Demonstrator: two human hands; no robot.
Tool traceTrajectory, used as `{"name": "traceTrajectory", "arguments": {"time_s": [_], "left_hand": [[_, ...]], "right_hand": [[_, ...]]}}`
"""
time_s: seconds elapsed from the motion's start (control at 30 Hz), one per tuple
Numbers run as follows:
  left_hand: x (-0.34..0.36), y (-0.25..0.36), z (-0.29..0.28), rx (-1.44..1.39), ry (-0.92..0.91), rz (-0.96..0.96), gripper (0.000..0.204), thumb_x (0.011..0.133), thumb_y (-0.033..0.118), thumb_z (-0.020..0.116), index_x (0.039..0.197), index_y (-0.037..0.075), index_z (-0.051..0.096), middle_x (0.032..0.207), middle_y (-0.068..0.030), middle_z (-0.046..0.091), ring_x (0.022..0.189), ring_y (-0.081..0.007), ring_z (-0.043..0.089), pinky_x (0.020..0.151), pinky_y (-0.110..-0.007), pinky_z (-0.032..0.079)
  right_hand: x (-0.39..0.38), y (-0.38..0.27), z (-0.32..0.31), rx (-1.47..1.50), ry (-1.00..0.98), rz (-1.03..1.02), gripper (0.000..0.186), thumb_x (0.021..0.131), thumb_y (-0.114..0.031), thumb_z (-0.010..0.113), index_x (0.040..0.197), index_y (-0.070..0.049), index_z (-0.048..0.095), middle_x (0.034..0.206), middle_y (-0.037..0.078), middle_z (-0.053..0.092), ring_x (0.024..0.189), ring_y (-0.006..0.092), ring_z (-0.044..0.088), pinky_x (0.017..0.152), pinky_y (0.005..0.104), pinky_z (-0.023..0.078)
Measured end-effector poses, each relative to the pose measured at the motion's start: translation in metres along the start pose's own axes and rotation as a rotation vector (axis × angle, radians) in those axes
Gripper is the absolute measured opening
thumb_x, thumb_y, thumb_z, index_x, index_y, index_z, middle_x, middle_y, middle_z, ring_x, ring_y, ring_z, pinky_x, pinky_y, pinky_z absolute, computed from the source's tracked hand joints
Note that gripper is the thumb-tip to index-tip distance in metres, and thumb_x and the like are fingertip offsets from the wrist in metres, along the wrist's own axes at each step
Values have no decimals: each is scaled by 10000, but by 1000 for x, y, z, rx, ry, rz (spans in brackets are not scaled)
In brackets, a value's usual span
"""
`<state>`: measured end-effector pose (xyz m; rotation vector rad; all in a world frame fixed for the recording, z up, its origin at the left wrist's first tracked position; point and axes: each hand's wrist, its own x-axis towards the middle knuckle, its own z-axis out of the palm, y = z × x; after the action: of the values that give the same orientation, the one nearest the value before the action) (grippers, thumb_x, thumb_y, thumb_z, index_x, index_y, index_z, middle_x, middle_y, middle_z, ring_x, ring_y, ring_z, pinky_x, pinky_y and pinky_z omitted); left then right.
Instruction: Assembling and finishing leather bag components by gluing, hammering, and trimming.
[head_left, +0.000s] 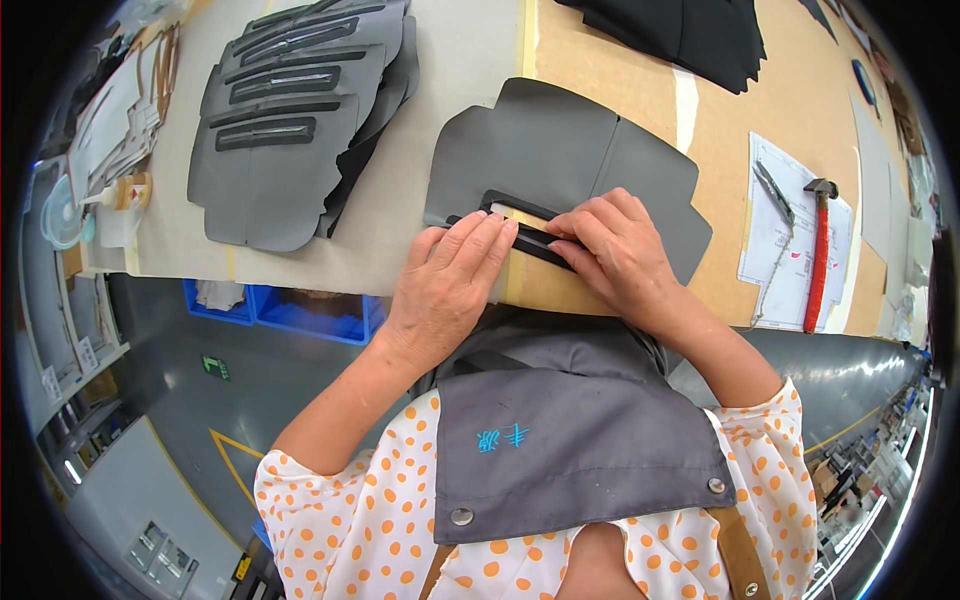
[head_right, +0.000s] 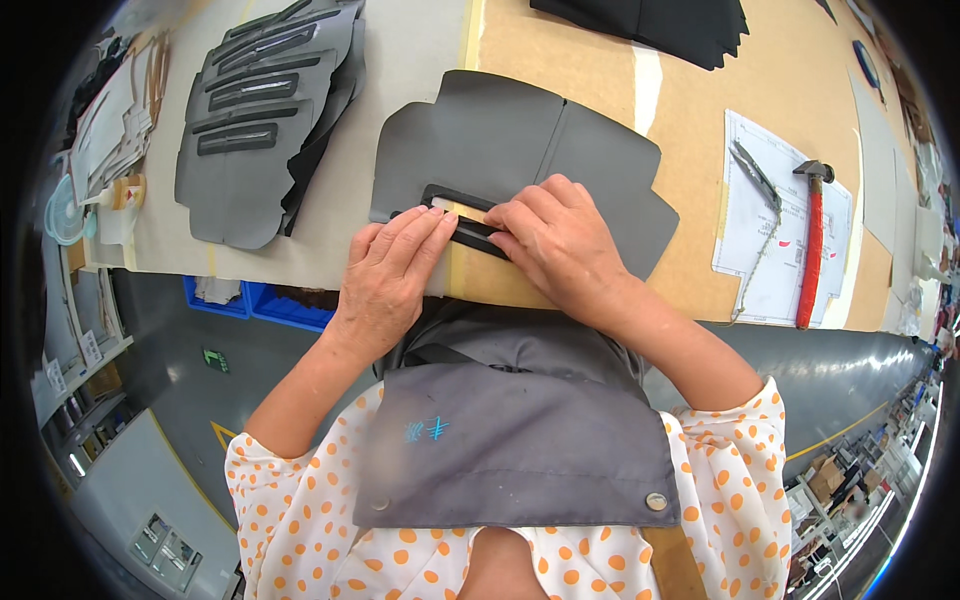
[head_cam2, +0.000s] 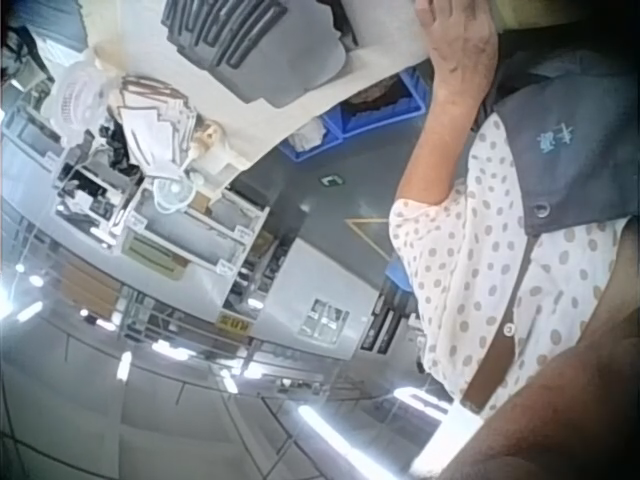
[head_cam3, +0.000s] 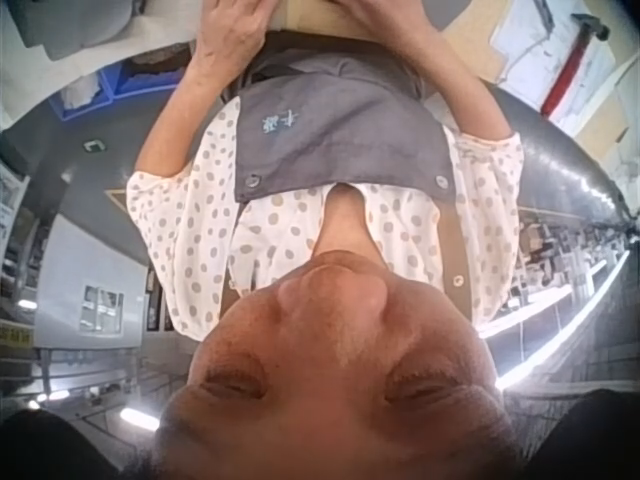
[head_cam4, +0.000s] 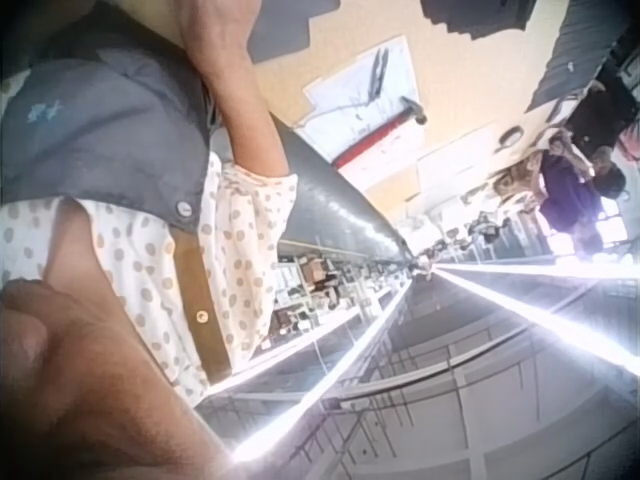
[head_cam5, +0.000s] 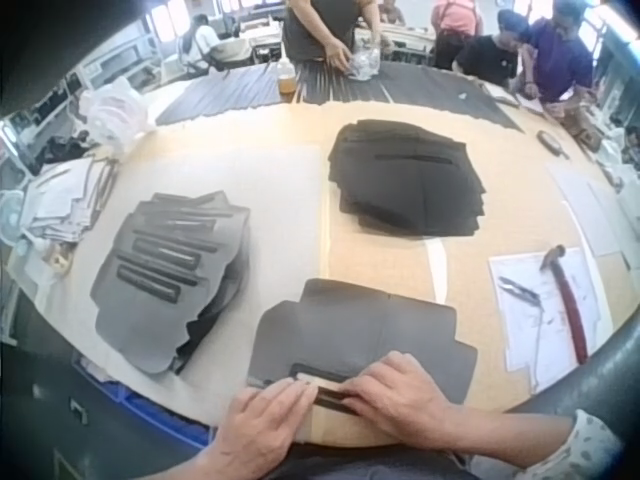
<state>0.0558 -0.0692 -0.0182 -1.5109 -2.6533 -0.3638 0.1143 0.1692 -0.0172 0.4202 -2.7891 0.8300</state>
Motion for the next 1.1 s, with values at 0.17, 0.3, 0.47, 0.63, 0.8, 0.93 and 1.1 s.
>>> {"name": "traceTrajectory", "arguments": {"time_s": [0.17,0.3,0.47,0.63,0.8,0.93,1.1], "left_hand": [[1,2,-1,10,-6,-10,512,897,6,564,1403,69,610,1349,-49,617,1289,-181,562,1033,-363,401],[2,3,-4,21,-16,-20,521,895,-9,565,1407,76,608,1337,-42,623,1276,-178,570,1025,-357,395],[-2,7,-6,-2,-23,-74,549,871,-36,582,1406,82,613,1317,-37,626,1269,-177,575,1011,-361,392],[-3,7,-4,-37,-14,-92,564,864,-41,598,1405,117,623,1309,-38,623,1259,-176,580,1004,-356,387],[-3,7,-8,-75,-31,-98,562,873,-50,601,1388,171,650,1301,-44,612,1236,-175,587,1001,-351,381],[-3,7,-7,-52,-33,-91,558,873,-48,605,1380,181,659,1304,-44,608,1233,-180,589,1001,-355,383],[-2,6,-6,-17,-19,-50,544,871,-31,618,1379,158,660,1332,-46,593,1242,-184,583,991,-359,397]], "right_hand": [[-11,0,1,95,15,45,216,830,-84,788,1030,-90,705,947,44,641,870,254,590,780,368,472],[-12,-2,3,113,34,61,208,838,-55,776,1035,-82,715,947,50,640,847,250,594,765,365,477],[-7,6,5,119,56,-36,320,811,-5,730,1112,-111,757,919,35,619,806,227,579,726,348,482],[-12,10,9,73,35,-80,422,788,-3,693,1181,-142,761,929,21,612,806,205,566,733,341,486],[-15,8,10,43,34,-90,443,775,-12,691,1191,-149,757,967,17,615,826,199,565,748,347,489],[-15,9,8,30,19,-113,436,786,-23,693,1202,-145,744,993,28,615,853,208,570,761,356,491],[-15,11,5,-19,0,-172,428,798,-39,697,1220,-113,721,1013,43,618,883,216,574,762,362,491]]}}
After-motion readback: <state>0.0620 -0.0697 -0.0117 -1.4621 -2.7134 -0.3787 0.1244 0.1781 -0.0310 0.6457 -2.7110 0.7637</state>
